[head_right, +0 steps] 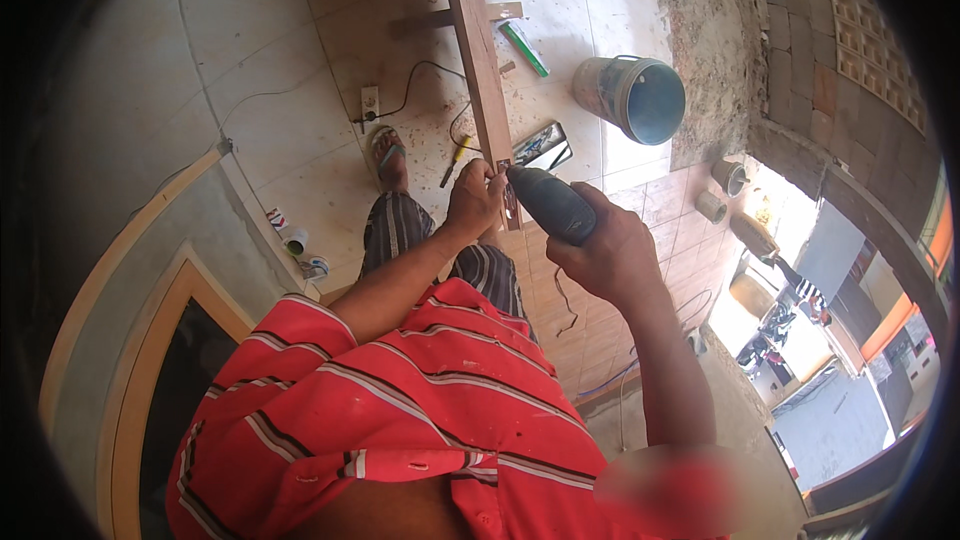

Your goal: The person installs a metal door handle plate onto a wooden door. They first use a hammer and chisel to adjust the wood, then use a power drill to secure the plate with screws.

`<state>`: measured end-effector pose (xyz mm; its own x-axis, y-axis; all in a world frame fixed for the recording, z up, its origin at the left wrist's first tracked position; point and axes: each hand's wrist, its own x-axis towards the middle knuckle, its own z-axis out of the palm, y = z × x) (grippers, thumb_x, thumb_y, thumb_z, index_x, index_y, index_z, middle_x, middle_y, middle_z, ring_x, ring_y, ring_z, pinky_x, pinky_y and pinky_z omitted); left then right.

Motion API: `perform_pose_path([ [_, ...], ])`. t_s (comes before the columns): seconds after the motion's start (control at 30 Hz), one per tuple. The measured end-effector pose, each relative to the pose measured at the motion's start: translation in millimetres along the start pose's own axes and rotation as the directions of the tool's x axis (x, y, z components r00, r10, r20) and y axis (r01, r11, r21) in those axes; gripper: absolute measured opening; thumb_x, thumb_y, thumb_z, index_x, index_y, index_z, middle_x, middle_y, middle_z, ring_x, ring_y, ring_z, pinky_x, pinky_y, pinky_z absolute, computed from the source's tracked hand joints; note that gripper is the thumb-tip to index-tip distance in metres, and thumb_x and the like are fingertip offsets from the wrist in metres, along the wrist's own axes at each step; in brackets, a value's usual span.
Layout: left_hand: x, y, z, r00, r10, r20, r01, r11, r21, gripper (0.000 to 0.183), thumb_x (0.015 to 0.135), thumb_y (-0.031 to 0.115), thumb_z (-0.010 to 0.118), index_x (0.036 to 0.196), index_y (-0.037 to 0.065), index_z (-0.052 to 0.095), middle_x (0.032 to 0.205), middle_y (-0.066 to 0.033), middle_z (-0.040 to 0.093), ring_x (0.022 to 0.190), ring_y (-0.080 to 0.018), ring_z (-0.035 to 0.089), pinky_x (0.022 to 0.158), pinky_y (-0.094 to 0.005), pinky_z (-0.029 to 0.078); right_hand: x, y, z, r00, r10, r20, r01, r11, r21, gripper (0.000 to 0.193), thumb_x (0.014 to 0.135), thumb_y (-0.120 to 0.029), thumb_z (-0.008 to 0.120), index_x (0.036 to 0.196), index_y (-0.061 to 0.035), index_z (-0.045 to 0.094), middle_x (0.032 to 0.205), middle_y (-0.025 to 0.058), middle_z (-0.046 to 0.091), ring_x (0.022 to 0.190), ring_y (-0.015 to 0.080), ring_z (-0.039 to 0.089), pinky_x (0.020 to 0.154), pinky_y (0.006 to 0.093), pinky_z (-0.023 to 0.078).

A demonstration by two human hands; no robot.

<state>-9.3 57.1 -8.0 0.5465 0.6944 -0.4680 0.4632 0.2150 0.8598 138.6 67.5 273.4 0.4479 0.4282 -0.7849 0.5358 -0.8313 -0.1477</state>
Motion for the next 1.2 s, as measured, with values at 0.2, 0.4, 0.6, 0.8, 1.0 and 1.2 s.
perform_pose_path([
  [0.2, 0, -1, -5, 0.998, 0.066, 0.003, -0.066, 0.998, -0.015, 0.035, 0.093, 0.03, 0.078, 0.094, 0.0, 0.059, 0.087, -0.0214, 0.065, 0.085, -0.0411, 0.067, 0.078, -0.0478, 0.053, 22, 9, -25, 0.978, 0.156, 0.139, -0.187, 0.948, 0.257, 0.067, 0.077, -0.023, 0.082, 0.136, 0.0024, 0.064, 0.087, 0.0129, 0.075, 0.071, 0.0197, 0.071, 0.066, 0.0332, 0.059],
  [0.4, 0, 3, -5, 1.0, -0.01, 0.014, 0.01, 1.0, -0.005, 0.037, 0.092, 0.032, 0.078, 0.093, 0.0, 0.059, 0.087, -0.0215, 0.066, 0.086, -0.0409, 0.067, 0.078, -0.0478, 0.053, 33, 13, -30, 0.973, 0.154, 0.171, -0.194, 0.949, 0.248, 0.066, 0.078, -0.023, 0.082, 0.135, 0.0041, 0.064, 0.082, 0.0104, 0.072, 0.064, 0.0143, 0.067, 0.057, 0.0304, 0.056],
  [0.6, -2, 6, -6, 0.999, -0.048, 0.025, 0.048, 0.999, -0.003, 0.034, 0.096, 0.029, 0.075, 0.092, 0.001, 0.057, 0.087, -0.0205, 0.064, 0.086, -0.0411, 0.065, 0.078, -0.0488, 0.052, 25, 4, -24, 0.992, 0.072, 0.105, -0.09, 0.98, 0.175, 0.07, 0.076, -0.027, 0.083, 0.136, 0.0045, 0.064, 0.092, 0.0168, 0.076, 0.071, 0.0201, 0.071, 0.066, 0.0338, 0.059],
  [0.8, 0, 2, -2, 0.999, -0.038, 0.014, 0.038, 0.999, -0.007, 0.034, 0.095, 0.03, 0.076, 0.092, 0.001, 0.058, 0.087, -0.0208, 0.065, 0.086, -0.0413, 0.066, 0.078, -0.0491, 0.052, 19, -4, -29, 0.976, 0.161, 0.148, -0.185, 0.969, 0.166, 0.07, 0.075, -0.028, 0.082, 0.134, 0.0049, 0.065, 0.104, 0.0219, 0.077, 0.089, 0.027, 0.076, 0.082, 0.0374, 0.06],
  [1.0, 0, 0, -3, 1.0, -0.007, -0.008, 0.007, 1.0, 0.019, 0.037, 0.09, 0.03, 0.08, 0.093, 0.001, 0.059, 0.086, -0.022, 0.066, 0.084, -0.0414, 0.068, 0.078, -0.0479, 0.053, 27, 24, -16, 0.995, 0.064, 0.082, -0.077, 0.983, 0.169, 0.07, 0.075, -0.029, 0.082, 0.135, 0.0016, 0.065, 0.106, 0.0228, 0.077, 0.095, 0.0303, 0.077, 0.087, 0.0393, 0.06],
  [1.2, 0, 1, -3, 1.0, 0.001, -0.019, -0.001, 1.0, 0.004, 0.033, 0.093, 0.028, 0.077, 0.09, 0.001, 0.058, 0.086, -0.0201, 0.063, 0.085, -0.0408, 0.065, 0.079, -0.0486, 0.052, 19, 16, -11, 0.999, -0.001, 0.05, -0.007, 0.987, 0.162, 0.068, 0.075, -0.028, 0.082, 0.135, -0.0005, 0.066, 0.106, 0.0212, 0.077, 0.095, 0.0297, 0.077, 0.086, 0.0388, 0.06],
])
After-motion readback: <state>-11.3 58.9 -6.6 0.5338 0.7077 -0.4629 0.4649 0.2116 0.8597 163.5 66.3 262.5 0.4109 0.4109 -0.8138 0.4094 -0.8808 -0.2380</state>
